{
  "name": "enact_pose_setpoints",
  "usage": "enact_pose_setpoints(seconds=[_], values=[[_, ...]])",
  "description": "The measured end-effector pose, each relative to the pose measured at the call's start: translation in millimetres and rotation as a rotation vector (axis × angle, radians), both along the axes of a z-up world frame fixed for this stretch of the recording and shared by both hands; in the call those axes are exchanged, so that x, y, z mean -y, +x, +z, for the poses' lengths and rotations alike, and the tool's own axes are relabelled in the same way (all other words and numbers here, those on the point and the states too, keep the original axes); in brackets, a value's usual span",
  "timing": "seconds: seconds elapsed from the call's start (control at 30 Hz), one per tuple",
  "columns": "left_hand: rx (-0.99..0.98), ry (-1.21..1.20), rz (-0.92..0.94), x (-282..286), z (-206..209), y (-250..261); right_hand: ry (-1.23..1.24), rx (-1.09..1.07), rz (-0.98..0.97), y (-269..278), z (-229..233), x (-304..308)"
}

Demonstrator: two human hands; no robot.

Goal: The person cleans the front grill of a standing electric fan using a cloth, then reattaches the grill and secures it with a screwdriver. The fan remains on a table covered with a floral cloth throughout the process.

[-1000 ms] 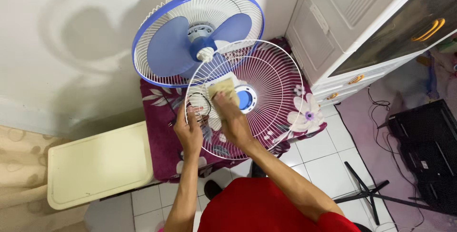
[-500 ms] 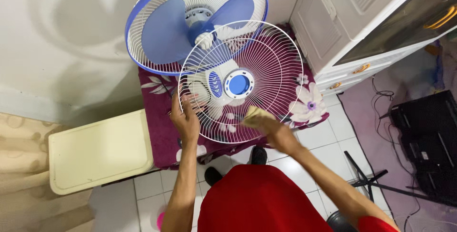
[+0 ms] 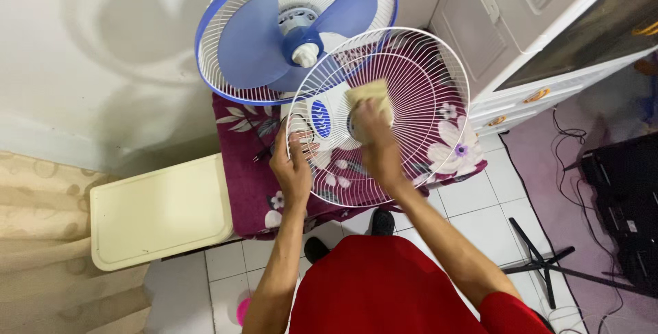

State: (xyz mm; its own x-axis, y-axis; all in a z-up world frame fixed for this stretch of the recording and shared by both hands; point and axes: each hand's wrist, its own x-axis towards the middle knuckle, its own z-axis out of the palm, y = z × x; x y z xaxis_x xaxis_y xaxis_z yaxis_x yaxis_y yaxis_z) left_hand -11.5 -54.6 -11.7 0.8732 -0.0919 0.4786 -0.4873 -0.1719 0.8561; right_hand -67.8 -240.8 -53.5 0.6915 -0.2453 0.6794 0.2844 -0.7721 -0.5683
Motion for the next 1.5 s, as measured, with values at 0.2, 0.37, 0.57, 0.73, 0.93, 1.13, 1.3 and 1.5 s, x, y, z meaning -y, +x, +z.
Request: enact_pose_setpoints(seconds=[0.2,0.37,0.57,0.73,0.93,1.13,1.3,1.5], values=[[-0.151,-0.166,0.014,-2,4,2,0.041,-0.139,0.248,-48,-16,-65],[0.005,-0.078,0.042,-9,-2,6,0.602,-0.197,0.324,-72,2,-32],[-0.092,-0.205,0.005,-2,-3,-6,0.344,-0.178,0.044,-50,3,-45],[0.128,-0.105,0.048,6,-2,-2,0.247,-0.19,0.075,-54,-10,-86],[-0.051,-0.191,-0.022,-1,-18,8,0.504,-0.228,0.546,-83,-33,-52],[0.027,-0.016,-0.031,-20,-39,29,0.975,-0.277,-0.109,-69,-45,52],[0.109,0.056,-0.017,-42,-51,42,1.214,-0.213,-0.047,-55,-58,110],[0.008,0.061,0.018,-62,-68,46,1.399,-0.43,-0.011,-45,-133,141]])
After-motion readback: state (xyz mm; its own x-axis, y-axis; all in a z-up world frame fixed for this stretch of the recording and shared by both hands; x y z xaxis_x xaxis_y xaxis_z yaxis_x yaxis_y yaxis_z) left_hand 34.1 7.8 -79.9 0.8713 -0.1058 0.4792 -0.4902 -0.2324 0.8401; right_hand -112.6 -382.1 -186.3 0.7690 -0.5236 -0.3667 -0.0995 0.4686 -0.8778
